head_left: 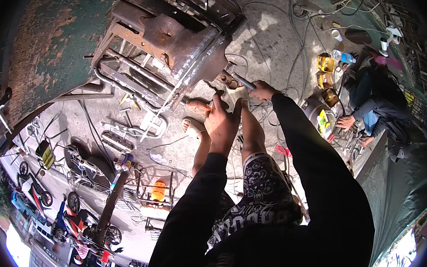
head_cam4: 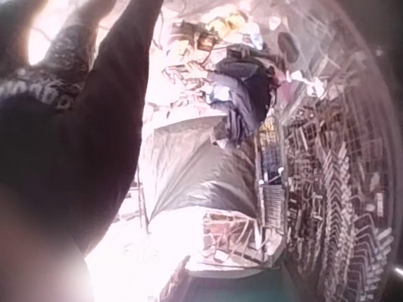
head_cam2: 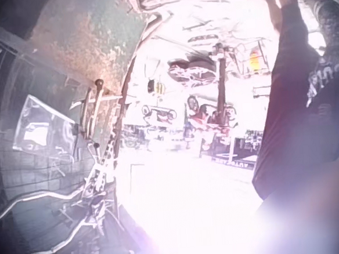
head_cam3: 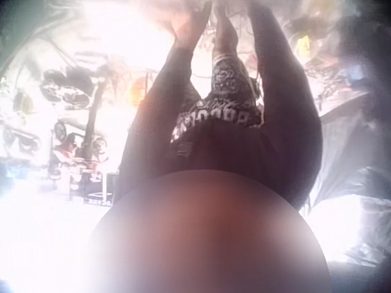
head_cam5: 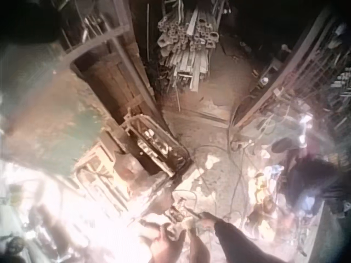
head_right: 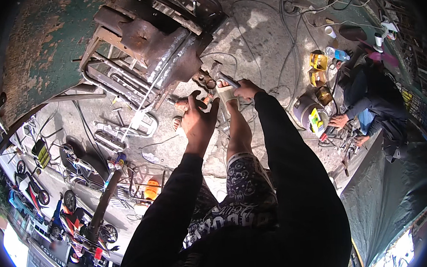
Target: The person measures and marks a metal rod, then uses a hammer to bend it into a specific shape on a metal vise. After shaping, the person shows the finished bent metal piece to a customer on a scooter.
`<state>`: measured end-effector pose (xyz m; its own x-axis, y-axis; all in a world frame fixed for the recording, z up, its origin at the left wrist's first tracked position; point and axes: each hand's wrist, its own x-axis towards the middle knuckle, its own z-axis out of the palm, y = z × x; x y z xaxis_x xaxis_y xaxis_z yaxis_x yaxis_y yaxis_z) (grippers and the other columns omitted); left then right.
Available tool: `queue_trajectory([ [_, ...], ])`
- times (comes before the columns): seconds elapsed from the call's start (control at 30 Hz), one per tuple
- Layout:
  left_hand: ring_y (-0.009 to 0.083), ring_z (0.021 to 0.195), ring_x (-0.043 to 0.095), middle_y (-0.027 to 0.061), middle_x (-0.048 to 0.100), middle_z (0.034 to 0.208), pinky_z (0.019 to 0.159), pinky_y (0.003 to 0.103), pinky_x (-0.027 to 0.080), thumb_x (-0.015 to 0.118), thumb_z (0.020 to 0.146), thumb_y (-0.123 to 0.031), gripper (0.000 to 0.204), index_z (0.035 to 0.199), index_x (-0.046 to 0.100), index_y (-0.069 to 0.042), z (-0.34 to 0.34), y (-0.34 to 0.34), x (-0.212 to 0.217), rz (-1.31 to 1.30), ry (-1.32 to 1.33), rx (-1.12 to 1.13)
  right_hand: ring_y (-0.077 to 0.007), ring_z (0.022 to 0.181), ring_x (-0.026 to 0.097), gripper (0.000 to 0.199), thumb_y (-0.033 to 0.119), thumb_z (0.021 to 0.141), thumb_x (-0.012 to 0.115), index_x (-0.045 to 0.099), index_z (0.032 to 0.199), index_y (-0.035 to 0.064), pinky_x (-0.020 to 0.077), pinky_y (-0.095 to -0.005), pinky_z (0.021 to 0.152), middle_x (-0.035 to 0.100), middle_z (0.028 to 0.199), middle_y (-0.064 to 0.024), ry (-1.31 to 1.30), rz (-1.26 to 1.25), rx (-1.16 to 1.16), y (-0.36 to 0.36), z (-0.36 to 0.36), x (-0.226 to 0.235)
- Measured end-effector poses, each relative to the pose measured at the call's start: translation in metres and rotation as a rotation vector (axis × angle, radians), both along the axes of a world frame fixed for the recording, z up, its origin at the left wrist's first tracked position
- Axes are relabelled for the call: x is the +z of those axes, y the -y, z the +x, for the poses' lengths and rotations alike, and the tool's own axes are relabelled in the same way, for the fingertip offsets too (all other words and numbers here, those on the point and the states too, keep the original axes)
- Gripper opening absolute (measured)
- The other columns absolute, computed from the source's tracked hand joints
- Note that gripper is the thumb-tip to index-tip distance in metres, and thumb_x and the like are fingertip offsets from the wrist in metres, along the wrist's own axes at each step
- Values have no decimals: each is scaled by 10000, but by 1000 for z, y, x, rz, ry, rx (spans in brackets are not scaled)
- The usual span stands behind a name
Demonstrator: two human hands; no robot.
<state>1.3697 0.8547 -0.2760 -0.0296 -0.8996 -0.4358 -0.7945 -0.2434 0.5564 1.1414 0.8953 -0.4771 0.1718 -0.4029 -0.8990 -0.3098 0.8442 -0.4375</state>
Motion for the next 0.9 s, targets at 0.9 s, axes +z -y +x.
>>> queue_trajectory([
  [0.9, 263, 762, 613, 50, 679, 855, 799, 425, 387, 791, 815, -236, 204, 941, 693, -110, -3, 13, 92, -533, -29, -239, -63, 421, 438, 231, 305, 1025, 667, 544, 975, 116, 317, -254, 365, 436, 594, 56, -66, -53, -691, -90, -81, 221],
])
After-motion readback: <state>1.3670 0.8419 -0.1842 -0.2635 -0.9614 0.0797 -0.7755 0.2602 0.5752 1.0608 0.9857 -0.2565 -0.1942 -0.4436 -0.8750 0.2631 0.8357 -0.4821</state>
